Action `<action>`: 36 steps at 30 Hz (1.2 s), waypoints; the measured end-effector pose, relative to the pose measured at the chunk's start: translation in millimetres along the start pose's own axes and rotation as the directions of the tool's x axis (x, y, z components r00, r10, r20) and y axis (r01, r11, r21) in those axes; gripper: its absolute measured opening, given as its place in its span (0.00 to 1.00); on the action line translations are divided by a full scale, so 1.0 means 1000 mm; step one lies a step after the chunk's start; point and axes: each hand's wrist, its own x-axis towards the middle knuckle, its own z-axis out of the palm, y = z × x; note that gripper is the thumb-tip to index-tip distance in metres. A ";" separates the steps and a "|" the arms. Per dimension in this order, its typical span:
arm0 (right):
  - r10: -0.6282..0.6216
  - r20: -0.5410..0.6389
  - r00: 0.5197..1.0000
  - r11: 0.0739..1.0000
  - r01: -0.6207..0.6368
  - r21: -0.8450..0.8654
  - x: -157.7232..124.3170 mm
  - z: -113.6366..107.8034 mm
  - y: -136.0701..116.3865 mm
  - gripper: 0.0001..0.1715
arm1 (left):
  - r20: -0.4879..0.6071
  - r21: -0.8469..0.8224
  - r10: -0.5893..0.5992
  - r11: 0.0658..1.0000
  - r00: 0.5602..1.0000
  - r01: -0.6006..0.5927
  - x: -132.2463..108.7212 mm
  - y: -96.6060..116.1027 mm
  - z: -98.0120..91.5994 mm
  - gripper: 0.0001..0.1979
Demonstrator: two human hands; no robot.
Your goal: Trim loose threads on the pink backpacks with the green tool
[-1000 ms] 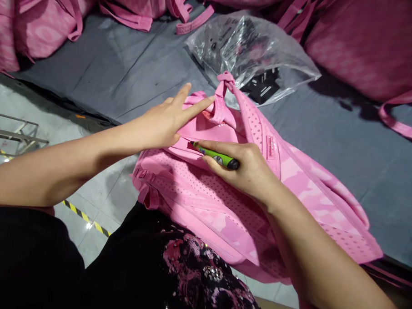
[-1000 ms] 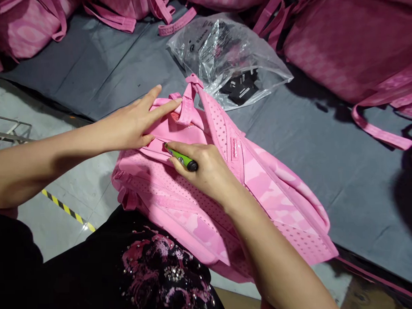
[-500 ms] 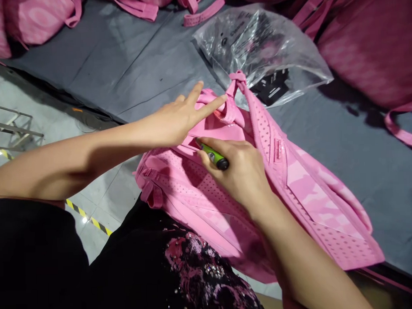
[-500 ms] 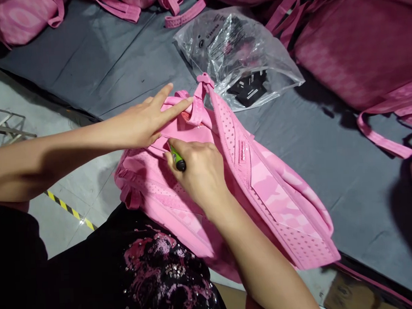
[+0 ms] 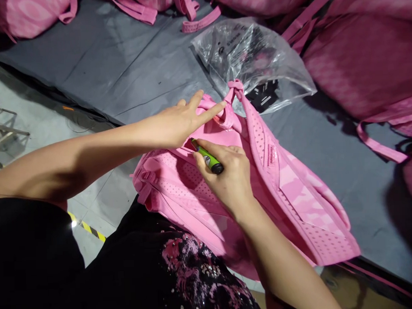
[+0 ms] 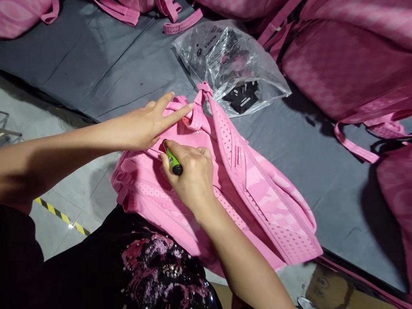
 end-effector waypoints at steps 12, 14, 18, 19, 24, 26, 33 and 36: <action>0.021 0.031 0.999 1.000 -0.020 -0.023 0.004 -0.002 -0.003 0.15 | 0.070 0.022 -0.098 0.995 0.993 0.096 -0.001 0.012 -0.008 0.48; 0.020 0.016 1.000 1.000 -0.019 -0.019 0.003 -0.002 -0.003 0.15 | 0.070 0.033 -0.097 0.995 0.993 0.095 -0.001 0.011 -0.008 0.50; 0.032 0.077 0.997 0.999 -0.034 0.016 0.004 0.000 -0.005 0.14 | 0.032 0.049 -0.073 0.996 0.997 0.071 -0.003 0.011 -0.008 0.49; 0.039 0.069 0.997 0.999 -0.038 -0.013 0.005 0.001 -0.006 0.13 | 0.030 0.057 -0.071 0.996 0.997 0.069 -0.004 0.011 -0.008 0.49; 0.050 0.169 0.984 0.999 -0.052 0.010 0.013 -0.012 -0.014 0.10 | 0.025 0.097 -0.066 0.993 0.997 0.064 -0.005 0.008 -0.007 0.47; 0.006 0.140 0.990 0.998 -0.015 0.057 0.016 -0.036 -0.014 0.09 | 0.015 0.091 -0.069 0.994 0.997 0.068 -0.003 0.007 -0.007 0.46; 0.112 -0.325 0.939 0.947 -0.199 -0.250 0.073 -0.110 0.081 0.13 | 0.036 0.056 -0.125 0.991 0.991 0.123 0.002 0.013 -0.010 0.49; 0.409 0.013 0.912 0.759 -0.333 -0.560 0.114 -0.094 0.142 0.15 | -0.001 0.038 -0.114 0.993 0.993 0.114 0.003 0.011 -0.008 0.48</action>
